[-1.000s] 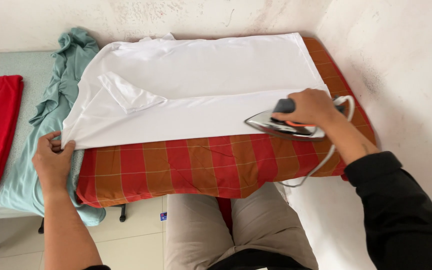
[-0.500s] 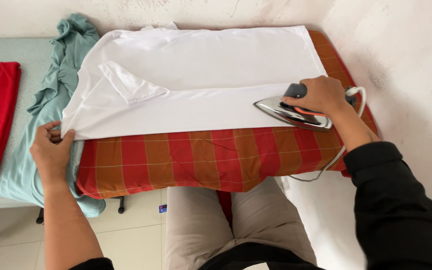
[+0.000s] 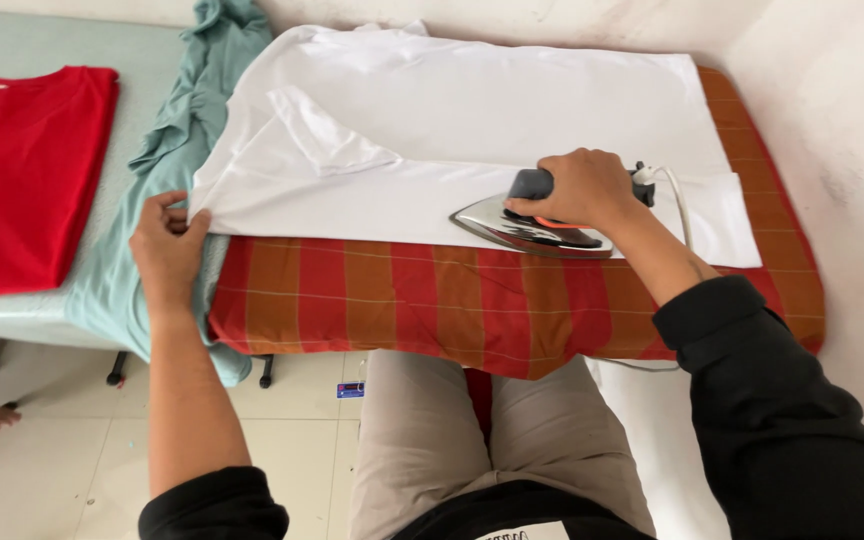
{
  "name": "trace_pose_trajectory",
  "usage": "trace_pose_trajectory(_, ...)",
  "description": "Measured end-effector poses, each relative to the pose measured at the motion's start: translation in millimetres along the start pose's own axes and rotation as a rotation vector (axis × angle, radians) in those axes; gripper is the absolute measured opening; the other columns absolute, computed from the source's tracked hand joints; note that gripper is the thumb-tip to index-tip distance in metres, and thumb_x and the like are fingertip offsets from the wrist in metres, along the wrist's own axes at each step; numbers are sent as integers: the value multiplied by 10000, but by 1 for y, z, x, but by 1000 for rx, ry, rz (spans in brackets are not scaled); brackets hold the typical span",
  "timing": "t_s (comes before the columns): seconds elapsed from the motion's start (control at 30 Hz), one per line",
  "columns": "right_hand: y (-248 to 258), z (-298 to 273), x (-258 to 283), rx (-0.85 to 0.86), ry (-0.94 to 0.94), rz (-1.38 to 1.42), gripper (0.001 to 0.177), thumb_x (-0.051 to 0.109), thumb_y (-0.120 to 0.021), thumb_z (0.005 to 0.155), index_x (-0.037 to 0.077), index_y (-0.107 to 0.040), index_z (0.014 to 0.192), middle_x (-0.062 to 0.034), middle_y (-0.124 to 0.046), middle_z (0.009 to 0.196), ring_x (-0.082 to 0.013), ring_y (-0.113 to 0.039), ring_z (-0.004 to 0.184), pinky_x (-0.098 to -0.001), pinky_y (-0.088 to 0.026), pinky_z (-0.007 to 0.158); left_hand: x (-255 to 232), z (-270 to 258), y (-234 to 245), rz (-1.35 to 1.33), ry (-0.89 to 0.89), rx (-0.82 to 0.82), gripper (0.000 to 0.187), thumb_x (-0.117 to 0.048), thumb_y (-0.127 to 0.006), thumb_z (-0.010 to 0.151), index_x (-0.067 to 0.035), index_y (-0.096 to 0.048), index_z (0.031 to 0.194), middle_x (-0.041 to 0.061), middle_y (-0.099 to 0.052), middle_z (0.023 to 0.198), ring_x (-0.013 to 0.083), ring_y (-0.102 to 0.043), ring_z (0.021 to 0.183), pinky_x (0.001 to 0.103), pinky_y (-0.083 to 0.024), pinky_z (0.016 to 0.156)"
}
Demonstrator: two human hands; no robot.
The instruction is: The person irons a white t-shirt thoroughly on both sides and then folds it neatly on a work table.
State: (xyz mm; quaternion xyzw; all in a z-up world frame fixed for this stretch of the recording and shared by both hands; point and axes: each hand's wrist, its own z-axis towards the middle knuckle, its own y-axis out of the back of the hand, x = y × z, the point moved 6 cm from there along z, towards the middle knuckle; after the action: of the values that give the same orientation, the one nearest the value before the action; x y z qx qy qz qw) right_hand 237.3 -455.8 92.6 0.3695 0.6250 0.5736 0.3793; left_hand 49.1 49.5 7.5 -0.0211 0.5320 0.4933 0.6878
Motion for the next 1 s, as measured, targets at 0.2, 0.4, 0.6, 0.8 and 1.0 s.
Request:
trace_pose_trajectory(0.2, 5, 24, 88, -51, 167, 15, 687, 829, -609, 696, 224, -760, 984, -64, -742, 795, -349, -747, 839, -431, -546, 725, 13, 5, -5, -19, 33, -26, 328, -124, -780, 952, -53, -678, 1255, 164, -740, 970, 289, -713, 879, 415, -579, 779)
trace_pose_trajectory(0.4, 18, 40, 182, -104, 317, 121, 635, 779, -639, 733, 202, -765, 964, -58, -735, 777, -343, -742, 790, -440, -544, 694, 11, 3, -4, -28, 52, -31, 297, -123, -760, 960, -57, -669, 1235, 163, -742, 952, 297, -715, 881, 412, -578, 769)
trace_pose_trajectory(0.6, 23, 55, 255, -146, 438, 205, 625, 706, -634, 759, 125, -765, 949, -88, -731, 755, -345, -748, 753, -451, -562, 664, 4, 2, -2, -37, 65, -34, 291, -89, -714, 952, -65, -672, 1238, 161, -738, 956, 286, -704, 879, 395, -581, 751)
trace_pose_trajectory(0.8, 28, 56, 284, -194, 482, 274, 598, 667, -645, 801, 102, -767, 952, -87, -720, 724, -302, -741, 679, -419, -571, 622, -1, 0, -1, -41, 83, -32, 305, -39, -642, 933, -82, -678, 1233, 136, -737, 942, 254, -696, 855, 383, -592, 752)
trace_pose_trajectory(1.0, 19, 65, 293, -230, 492, 266, 649, 693, -635, 809, 72, -764, 948, -110, -720, 749, -338, -749, 726, -475, -588, 651, -3, -3, -1, -26, 31, -18, 321, -89, -685, 935, -72, -668, 1255, 146, -732, 933, 268, -702, 840, 403, -582, 722)
